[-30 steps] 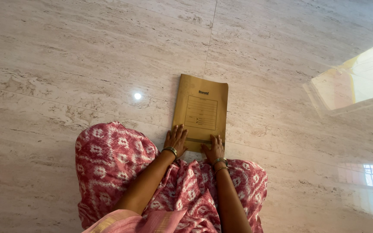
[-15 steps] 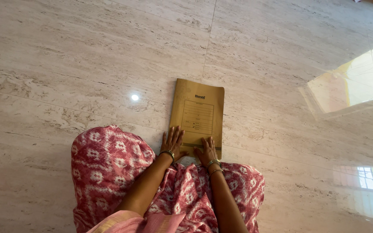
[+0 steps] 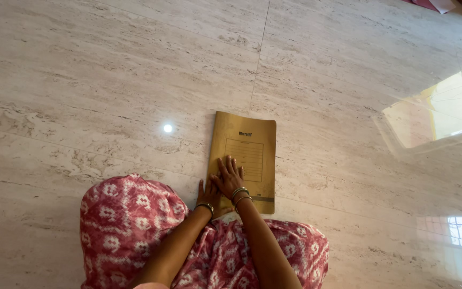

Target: The person sits on the floor and organizes a stack of papers by placing them into a brown file folder. They align the papers, insert them into the folder, and close the folder at the end.

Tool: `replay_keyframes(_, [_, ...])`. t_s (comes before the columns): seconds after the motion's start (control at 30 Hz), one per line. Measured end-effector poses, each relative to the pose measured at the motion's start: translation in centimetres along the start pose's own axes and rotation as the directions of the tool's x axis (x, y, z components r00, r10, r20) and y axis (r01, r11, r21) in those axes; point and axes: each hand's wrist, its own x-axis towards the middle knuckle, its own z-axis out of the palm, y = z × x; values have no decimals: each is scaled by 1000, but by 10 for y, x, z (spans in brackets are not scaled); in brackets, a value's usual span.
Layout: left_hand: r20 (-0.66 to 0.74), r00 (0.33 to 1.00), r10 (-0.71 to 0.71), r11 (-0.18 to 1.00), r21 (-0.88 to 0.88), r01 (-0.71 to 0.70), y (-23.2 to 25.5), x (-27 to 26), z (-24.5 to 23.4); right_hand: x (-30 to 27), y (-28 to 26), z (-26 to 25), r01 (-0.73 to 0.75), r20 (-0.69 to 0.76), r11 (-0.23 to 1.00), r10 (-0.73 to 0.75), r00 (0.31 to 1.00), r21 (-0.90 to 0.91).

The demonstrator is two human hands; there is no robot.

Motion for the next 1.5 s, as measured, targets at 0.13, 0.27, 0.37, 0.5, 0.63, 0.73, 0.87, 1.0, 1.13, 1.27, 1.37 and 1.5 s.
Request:
replay_keyframes(0.13, [103, 994, 25, 997, -72, -18, -3, -6, -9, 25, -15, -4, -5, 51, 992, 12, 999, -126])
replay_keyframes(0.27, [174, 984, 32, 996, -88, -17, -2, -11, -22, 61, -28, -10, -68, 124, 985, 89, 988, -160])
replay_keyframes(0.37, [147, 989, 8, 991, -135, 12, -1, -16, -31, 90, -28, -22, -62, 106, 984, 80, 991, -166])
replay_keyframes(0.5, [118, 993, -4, 984, -177, 25, 0, -22, -40, 120, -15, -41, -77, 78, 976, 94, 993, -202])
replay_keyframes(0.63, [143, 990, -9, 980, -195, 37, 0, -23, -45, 132, 6, -49, -84, 80, 974, 103, 991, -211])
replay_keyframes(0.73, [147, 989, -7, 979, -202, 36, 0, -22, -46, 135, 36, -58, -98, 79, 969, 119, 990, -225])
replay_keyframes(0.87, [136, 991, 2, 980, -198, 25, 0, -22, -43, 119, 96, -77, -313, -7, 934, 317, 949, -172])
replay_keyframes(1.0, [123, 992, -1, 984, -176, 23, 1, -19, -41, 96, 120, -77, -391, -4, 910, 394, 919, -141])
replay_keyframes(1.13, [109, 994, 4, 985, -173, 15, 2, -21, -42, 68, 119, -68, -407, 26, 902, 415, 910, -146])
replay_keyframes(1.27, [75, 997, -4, 984, -176, 17, 2, -26, -44, 25, 115, -62, -385, 84, 909, 401, 912, -157])
replay_keyframes(1.37, [51, 999, -2, 984, -179, 12, 2, -27, -43, -10, 112, -59, -360, 145, 911, 391, 909, -200])
replay_keyframes(1.5, [47, 999, -12, 982, -187, 21, 2, -25, -38, -53, 106, -57, -339, 273, 915, 391, 879, -218])
